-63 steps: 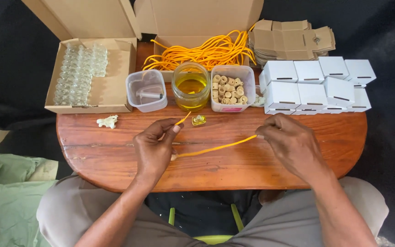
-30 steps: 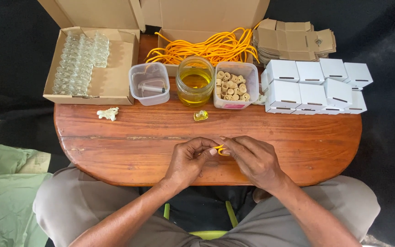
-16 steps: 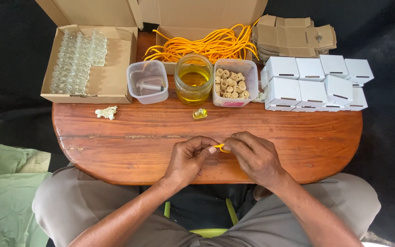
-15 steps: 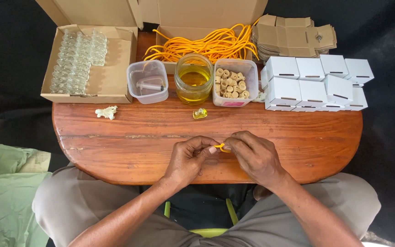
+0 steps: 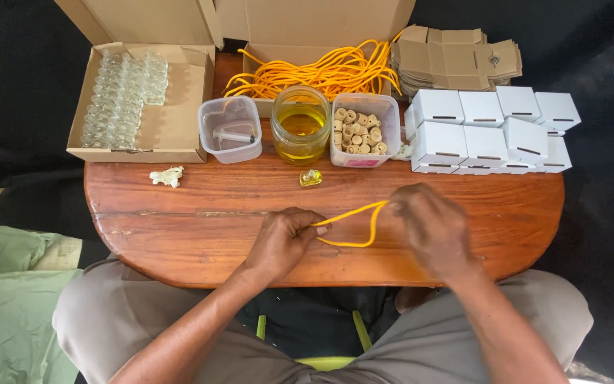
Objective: Assembling perfume bottle accessories by threading yellow cords through wooden beads and placing them into small white boxes.
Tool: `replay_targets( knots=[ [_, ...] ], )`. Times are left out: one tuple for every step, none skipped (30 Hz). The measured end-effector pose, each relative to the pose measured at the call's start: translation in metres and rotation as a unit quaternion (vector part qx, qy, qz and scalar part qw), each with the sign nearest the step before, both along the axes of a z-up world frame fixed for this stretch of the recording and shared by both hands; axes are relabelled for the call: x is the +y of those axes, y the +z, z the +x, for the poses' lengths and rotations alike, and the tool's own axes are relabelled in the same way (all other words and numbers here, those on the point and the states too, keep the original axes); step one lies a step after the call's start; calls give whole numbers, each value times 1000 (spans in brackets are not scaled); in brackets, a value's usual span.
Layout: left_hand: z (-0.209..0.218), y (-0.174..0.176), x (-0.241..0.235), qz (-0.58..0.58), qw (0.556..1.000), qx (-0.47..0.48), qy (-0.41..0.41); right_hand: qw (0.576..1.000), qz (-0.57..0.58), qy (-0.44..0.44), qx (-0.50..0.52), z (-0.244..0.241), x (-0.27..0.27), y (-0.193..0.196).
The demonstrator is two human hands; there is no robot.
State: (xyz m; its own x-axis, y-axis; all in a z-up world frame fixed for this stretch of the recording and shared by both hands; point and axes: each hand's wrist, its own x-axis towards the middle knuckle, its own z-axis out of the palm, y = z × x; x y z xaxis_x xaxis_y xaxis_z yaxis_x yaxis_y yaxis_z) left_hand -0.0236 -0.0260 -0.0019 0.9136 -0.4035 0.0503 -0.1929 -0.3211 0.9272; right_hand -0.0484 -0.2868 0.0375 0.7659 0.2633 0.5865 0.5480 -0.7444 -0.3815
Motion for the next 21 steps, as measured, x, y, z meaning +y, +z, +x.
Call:
replay_targets(
  knots=[
    [-1, 2, 0, 1, 1000, 0, 0, 1000, 1, 0, 0, 1, -9, 1],
    [-2, 4, -1, -5, 1000, 11, -1, 1000, 17, -13, -3, 1, -18, 2],
    [-2, 6, -2, -12, 1000, 21, -4, 999, 33, -27, -6, 2, -27, 3],
    [-1, 3, -1, -11, 1000, 21, -5, 999, 34, -29, -7, 4, -35, 5],
    [0, 0, 0, -10, 1000, 23, -8, 998, 44, -40, -8, 5, -43, 6],
    [0, -3, 1, -9, 1000, 26, -12, 997, 55, -51, -10, 6, -51, 8],
    [1, -5, 1, -8, 1000, 26, -14, 997, 55, -54, -11, 6, -55, 8],
    [2, -6, 2, -12, 999, 37, -2, 996, 54, -63, -17, 7, -59, 8],
    [3, -8, 3, -17, 999, 47, 11, 996, 51, -73, -23, 8, -63, 9],
    [5, -12, 4, -18, 999, 46, 8, 996, 50, -75, -25, 8, -60, 8],
    [7, -16, 5, -35, 997, 70, 18, 995, 58, -76, -25, 9, -57, 7],
    [9, -21, 6, -53, 994, 95, 27, 995, 65, -76, -26, 11, -54, 6],
    [9, -18, 6, -53, 994, 96, 27, 995, 65, -76, -25, 11, -55, 8],
    [8, -16, 7, -53, 993, 103, 23, 995, 61, -76, -10, 11, -56, 9],
    [10, -13, 7, -54, 992, 108, 19, 995, 57, -76, 1, 14, -57, 11],
    [11, -18, 8, -55, 993, 106, 19, 995, 57, -77, -1, 14, -57, 10],
    [13, -21, 10, -30, 994, 103, 14, 995, 65, -78, 12, 15, -56, 9],
    [14, -25, 12, -4, 995, 99, 9, 994, 74, -79, 26, 15, -55, 8],
    [12, -20, 13, -5, 995, 95, 11, 994, 73, -77, 22, 16, -55, 9],
    [11, -15, 15, 22, 996, 90, 1, 994, 77, -77, 29, 18, -54, 9],
    [8, -11, 16, 51, 995, 87, -13, 993, 80, -81, 40, 15, -54, 8]
  ],
)
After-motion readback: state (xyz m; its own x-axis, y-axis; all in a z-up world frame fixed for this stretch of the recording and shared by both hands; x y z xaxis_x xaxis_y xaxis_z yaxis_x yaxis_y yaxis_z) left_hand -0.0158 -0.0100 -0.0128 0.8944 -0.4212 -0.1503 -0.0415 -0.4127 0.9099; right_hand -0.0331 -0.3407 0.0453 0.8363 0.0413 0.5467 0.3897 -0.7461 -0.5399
